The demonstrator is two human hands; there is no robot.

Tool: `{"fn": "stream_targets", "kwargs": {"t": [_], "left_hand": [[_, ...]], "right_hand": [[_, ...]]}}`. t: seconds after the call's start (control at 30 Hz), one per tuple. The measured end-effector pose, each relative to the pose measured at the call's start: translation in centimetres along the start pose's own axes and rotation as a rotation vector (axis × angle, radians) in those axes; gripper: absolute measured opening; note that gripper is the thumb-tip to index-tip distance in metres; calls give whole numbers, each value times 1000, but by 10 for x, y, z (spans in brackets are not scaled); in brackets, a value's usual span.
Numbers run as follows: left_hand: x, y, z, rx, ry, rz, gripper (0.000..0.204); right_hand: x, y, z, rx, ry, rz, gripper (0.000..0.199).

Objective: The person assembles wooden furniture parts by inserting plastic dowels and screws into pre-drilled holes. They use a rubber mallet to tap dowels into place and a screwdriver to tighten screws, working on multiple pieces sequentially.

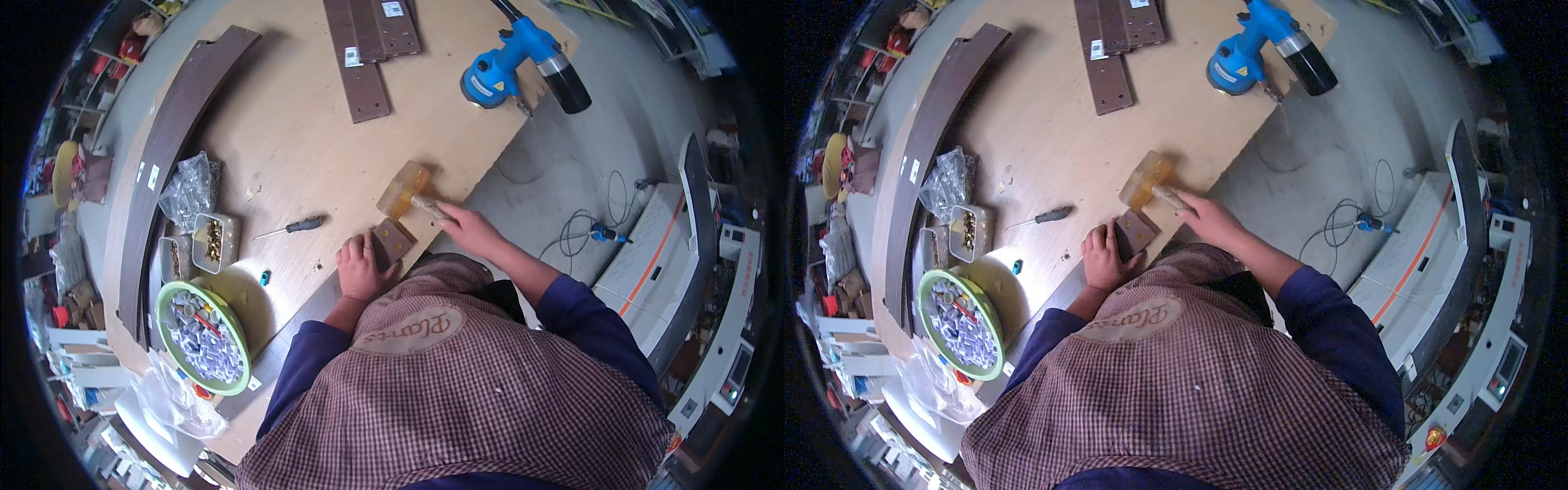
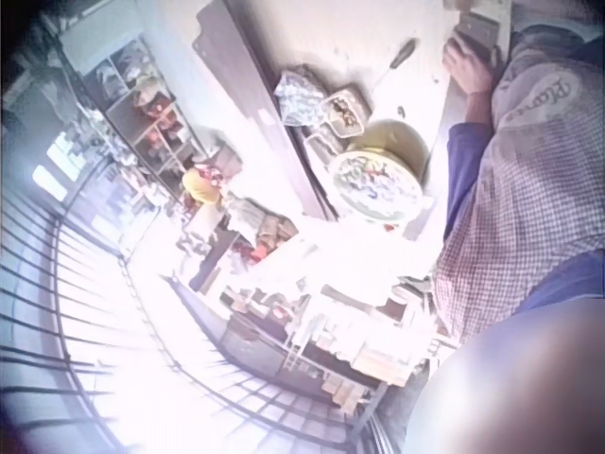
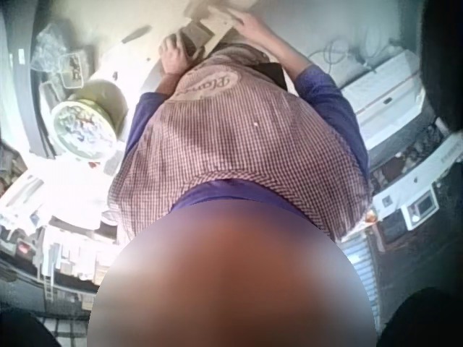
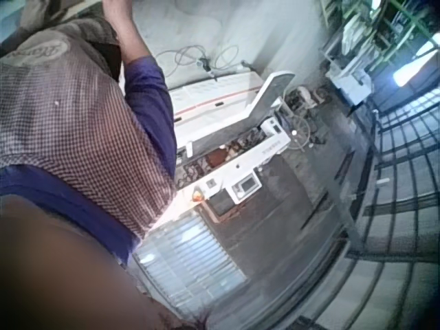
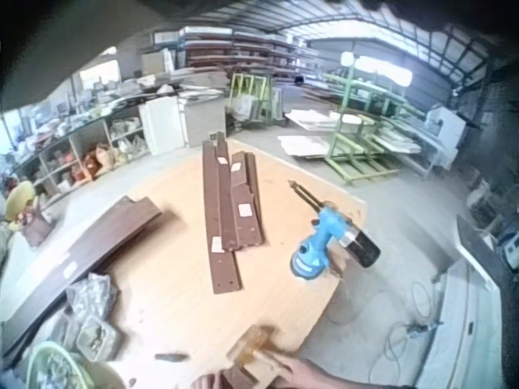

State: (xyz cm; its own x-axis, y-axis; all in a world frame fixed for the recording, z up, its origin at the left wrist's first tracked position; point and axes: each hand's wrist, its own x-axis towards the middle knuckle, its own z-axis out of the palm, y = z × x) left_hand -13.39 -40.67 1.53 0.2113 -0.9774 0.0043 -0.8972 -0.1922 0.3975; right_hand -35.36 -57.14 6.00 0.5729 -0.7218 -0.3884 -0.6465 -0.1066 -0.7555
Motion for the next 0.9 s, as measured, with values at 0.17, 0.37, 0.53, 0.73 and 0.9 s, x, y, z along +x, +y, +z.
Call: {"fn": "stream_targets", "kwargs": {"t": [0.17, 0.37, 0.53, 0.73, 0.9], "left_hand": [[11, -6, -7, -48, -26, -61, 98], [8, -21, -29, -126, 241, -189, 53], [-40, -42, -46, -184, 419, -386, 21], [-67, -72, -50, -273, 438, -804, 19], [-31, -93, -43, -155, 106, -760, 22]], "right_hand": [[75, -3, -28, -600, 137, -61, 42], [135, -89, 58, -561, 67, -693, 26], [138, -143, 177, -585, -227, -782, 43], [151, -143, 178, -576, -238, -523, 28], [113, -119, 125, -292, -83, -495, 39]]}}
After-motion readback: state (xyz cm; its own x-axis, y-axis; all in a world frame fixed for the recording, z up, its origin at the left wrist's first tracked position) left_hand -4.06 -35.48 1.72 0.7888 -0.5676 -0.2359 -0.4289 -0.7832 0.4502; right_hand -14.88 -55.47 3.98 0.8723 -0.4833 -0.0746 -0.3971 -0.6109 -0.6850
